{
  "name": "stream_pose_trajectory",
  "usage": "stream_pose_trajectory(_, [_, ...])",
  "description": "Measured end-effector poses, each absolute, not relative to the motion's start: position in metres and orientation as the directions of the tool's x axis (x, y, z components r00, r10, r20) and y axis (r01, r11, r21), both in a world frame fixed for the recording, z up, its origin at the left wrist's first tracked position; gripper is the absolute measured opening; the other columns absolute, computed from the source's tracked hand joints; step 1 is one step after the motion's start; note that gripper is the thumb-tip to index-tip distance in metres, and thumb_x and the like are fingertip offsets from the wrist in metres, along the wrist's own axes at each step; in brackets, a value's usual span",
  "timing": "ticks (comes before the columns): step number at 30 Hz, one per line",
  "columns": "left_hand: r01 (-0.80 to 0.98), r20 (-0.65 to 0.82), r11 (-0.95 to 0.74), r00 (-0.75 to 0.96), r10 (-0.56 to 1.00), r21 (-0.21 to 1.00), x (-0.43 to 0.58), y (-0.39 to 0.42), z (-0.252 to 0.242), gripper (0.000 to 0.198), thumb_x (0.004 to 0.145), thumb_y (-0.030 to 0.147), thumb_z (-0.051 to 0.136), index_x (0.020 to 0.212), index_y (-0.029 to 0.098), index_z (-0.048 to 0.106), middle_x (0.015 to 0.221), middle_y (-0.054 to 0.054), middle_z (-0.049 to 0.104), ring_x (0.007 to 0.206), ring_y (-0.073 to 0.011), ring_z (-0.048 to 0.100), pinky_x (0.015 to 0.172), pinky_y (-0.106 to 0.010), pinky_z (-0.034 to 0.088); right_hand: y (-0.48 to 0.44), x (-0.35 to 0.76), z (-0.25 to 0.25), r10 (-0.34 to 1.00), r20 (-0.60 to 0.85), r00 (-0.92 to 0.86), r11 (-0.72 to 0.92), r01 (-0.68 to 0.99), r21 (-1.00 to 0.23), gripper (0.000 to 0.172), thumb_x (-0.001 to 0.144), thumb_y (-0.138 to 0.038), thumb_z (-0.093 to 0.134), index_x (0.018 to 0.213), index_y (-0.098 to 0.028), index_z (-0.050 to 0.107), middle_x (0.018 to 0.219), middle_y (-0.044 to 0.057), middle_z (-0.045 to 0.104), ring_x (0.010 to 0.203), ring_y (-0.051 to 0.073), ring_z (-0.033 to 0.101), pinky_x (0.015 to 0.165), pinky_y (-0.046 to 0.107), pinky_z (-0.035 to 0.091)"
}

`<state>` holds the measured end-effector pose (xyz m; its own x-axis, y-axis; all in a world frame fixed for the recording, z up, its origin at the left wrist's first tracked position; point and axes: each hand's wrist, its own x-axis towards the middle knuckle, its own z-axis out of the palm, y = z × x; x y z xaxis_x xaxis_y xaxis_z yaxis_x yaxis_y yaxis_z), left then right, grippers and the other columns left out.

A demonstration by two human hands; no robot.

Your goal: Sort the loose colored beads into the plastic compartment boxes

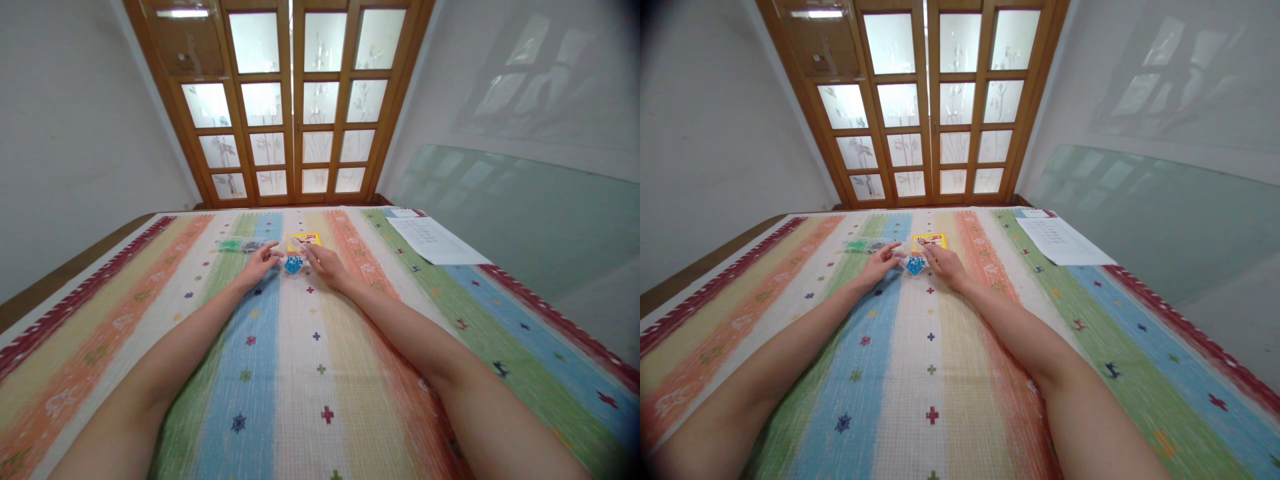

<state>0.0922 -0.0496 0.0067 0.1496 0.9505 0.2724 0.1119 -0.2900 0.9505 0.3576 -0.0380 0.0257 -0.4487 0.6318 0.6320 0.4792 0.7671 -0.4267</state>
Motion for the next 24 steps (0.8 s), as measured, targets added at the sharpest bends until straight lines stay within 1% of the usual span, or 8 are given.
stream_pose_trajectory(3, [0.216,0.361,-0.379,0.122,0.925,0.9,0.092,-0.053,0.012,0.056,0.087,0.031,0.071,0.14,0.017,0.061,0.116,-0.011,0.075,0.091,-0.0164,0.069,0.089,-0.032,0.054,-0.038,0.359,0.026,0.641,0.633,-0.433,0.764,0.443,-0.47,0.038,0.104,-0.033,0.049,0.137,-0.021,0.065,0.131,0.01,0.073,0.11,0.024,0.072,0.095,0.035,0.056])
stream_pose_trajectory(7, [0.436,0.483,-0.483,0.121,0.868,0.759,0.094,-0.062,0.02,0.05,0.09,0.027,0.067,0.14,0.02,0.064,0.114,-0.009,0.076,0.089,-0.0176,0.068,0.09,-0.034,0.054,-0.04,0.36,0.026,0.647,0.617,-0.448,0.762,0.41,-0.501,0.038,0.101,-0.03,0.054,0.136,-0.022,0.066,0.127,0.009,0.074,0.1,0.022,0.073,0.09,0.034,0.056])
stream_pose_trajectory(9, [0.515,0.538,-0.525,0.141,0.831,0.677,0.094,-0.067,0.025,0.049,0.092,0.025,0.064,0.141,0.02,0.064,0.116,-0.008,0.076,0.091,-0.0184,0.068,0.091,-0.035,0.054,-0.04,0.36,0.027,0.632,0.619,-0.466,0.775,0.386,-0.501,0.037,0.102,-0.032,0.054,0.136,-0.024,0.066,0.128,0.008,0.074,0.103,0.023,0.073,0.092,0.035,0.056])
stream_pose_trajectory(12, [0.606,0.603,-0.579,0.195,0.774,0.546,0.095,-0.072,0.03,0.047,0.094,0.022,0.06,0.141,0.021,0.063,0.12,-0.009,0.075,0.092,-0.0187,0.068,0.092,-0.036,0.054,-0.04,0.36,0.026,0.6,0.639,-0.482,0.8,0.346,-0.49,0.037,0.105,-0.038,0.051,0.136,-0.025,0.066,0.132,0.007,0.072,0.119,0.024,0.069,0.1,0.037,0.053])
stream_pose_trajectory(14, [0.646,0.637,-0.617,0.253,0.728,0.449,0.096,-0.075,0.032,0.047,0.095,0.021,0.057,0.142,0.021,0.062,0.122,-0.009,0.074,0.097,-0.0198,0.068,0.095,-0.038,0.054,-0.04,0.36,0.026,0.587,0.643,-0.493,0.809,0.337,-0.481,0.036,0.107,-0.04,0.049,0.134,-0.025,0.067,0.134,0.008,0.072,0.124,0.024,0.066,0.104,0.037,0.052])
stream_pose_trajectory(18, [0.691,0.684,-0.667,0.345,0.643,0.279,0.095,-0.077,0.033,0.048,0.098,0.021,0.054,0.146,0.023,0.058,0.125,-0.009,0.073,0.112,-0.0231,0.067,0.101,-0.04,0.053,-0.039,0.36,0.026,0.561,0.648,-0.515,0.828,0.348,-0.44,0.035,0.108,-0.041,0.048,0.13,-0.023,0.068,0.129,0.009,0.073,0.122,0.024,0.067,0.103,0.037,0.051])
stream_pose_trajectory(21, [0.709,0.704,-0.675,0.373,0.604,0.204,0.094,-0.077,0.033,0.048,0.099,0.021,0.053,0.147,0.024,0.058,0.124,-0.01,0.072,0.112,-0.0236,0.067,0.1,-0.04,0.054,-0.04,0.361,0.027,0.55,0.643,-0.534,0.835,0.362,-0.414,0.035,0.108,-0.042,0.046,0.128,-0.022,0.068,0.128,0.01,0.073,0.118,0.024,0.068,0.101,0.037,0.052])
stream_pose_trajectory(24, [0.711,0.719,-0.681,0.381,0.581,0.173,0.094,-0.078,0.034,0.047,0.1,0.021,0.051,0.146,0.024,0.059,0.124,-0.011,0.072,0.11,-0.0238,0.067,0.099,-0.041,0.054,-0.042,0.361,0.028,0.557,0.63,-0.54,0.83,0.381,-0.407,0.035,0.108,-0.041,0.046,0.13,-0.023,0.067,0.132,0.011,0.071,0.116,0.023,0.069,0.1,0.037,0.054])
